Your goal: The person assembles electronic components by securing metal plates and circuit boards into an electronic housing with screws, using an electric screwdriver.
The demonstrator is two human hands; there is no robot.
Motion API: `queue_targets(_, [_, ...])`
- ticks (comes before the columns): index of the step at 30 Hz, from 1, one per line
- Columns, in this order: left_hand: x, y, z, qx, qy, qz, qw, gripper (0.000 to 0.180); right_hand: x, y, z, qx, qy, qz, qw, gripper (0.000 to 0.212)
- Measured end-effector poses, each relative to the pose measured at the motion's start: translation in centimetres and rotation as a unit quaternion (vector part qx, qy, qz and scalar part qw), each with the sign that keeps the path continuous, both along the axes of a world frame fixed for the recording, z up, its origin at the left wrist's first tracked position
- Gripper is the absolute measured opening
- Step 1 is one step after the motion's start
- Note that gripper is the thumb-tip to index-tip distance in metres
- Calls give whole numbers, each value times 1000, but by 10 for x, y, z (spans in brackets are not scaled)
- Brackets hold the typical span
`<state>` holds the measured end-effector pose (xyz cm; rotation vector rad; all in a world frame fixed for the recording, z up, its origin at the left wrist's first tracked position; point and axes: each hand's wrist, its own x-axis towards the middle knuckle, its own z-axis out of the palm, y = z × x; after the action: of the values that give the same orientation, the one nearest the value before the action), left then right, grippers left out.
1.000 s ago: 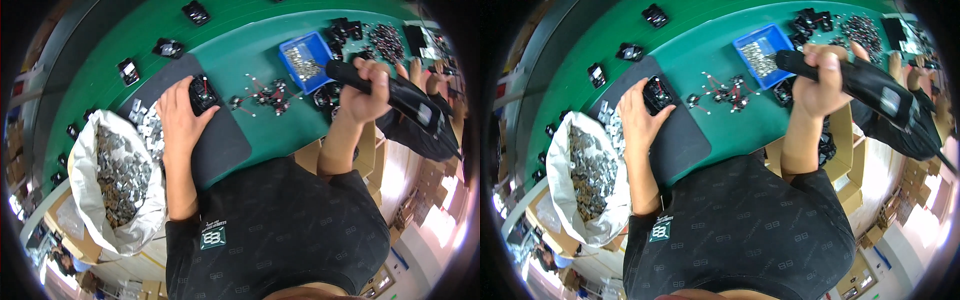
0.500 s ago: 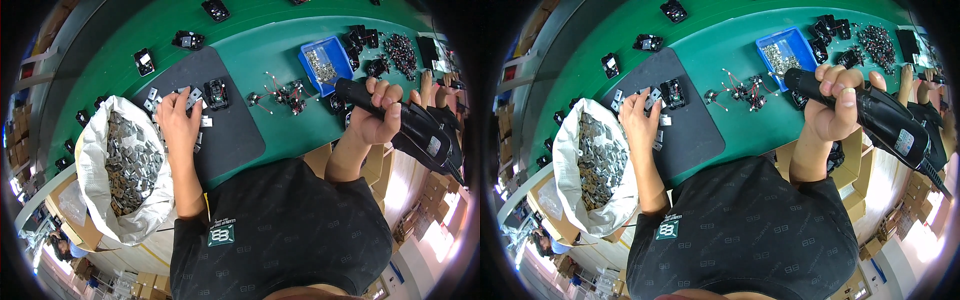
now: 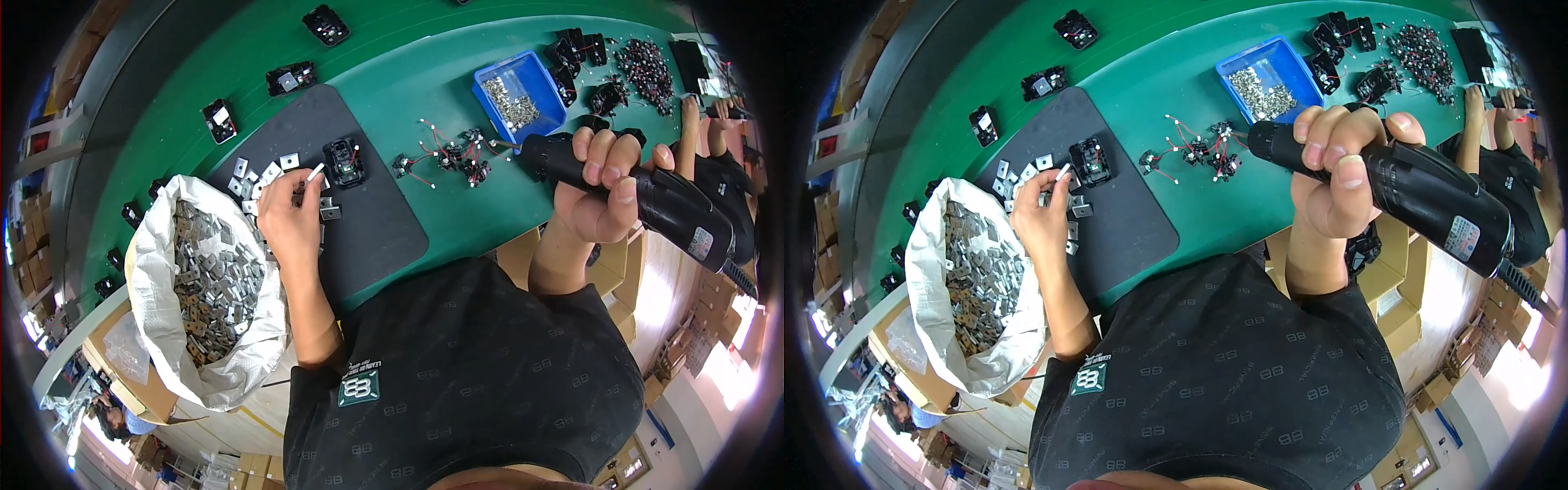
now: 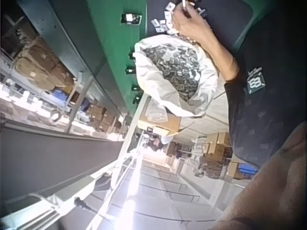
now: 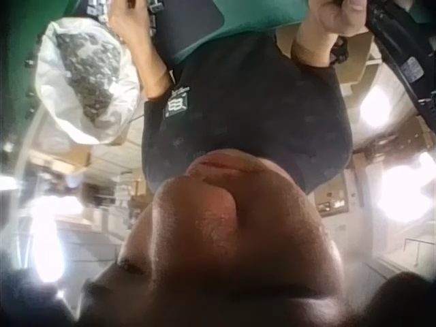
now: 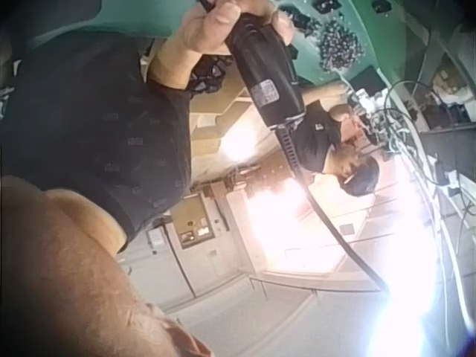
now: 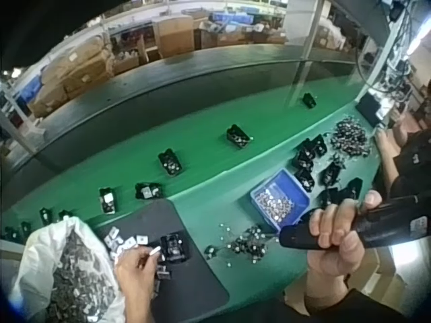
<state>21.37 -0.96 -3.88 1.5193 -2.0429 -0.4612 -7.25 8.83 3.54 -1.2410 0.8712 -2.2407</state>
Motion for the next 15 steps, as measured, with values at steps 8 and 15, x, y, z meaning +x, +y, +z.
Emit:
queue_targets(8, [-11,-9,4,-13,52,-57,997,14,6,0,-1,16,-6,0,1000,49])
queue_targets(15, [-9,-11,18,-26,85,-68,994,15,6,2,-3,18,-7,1,1000,49])
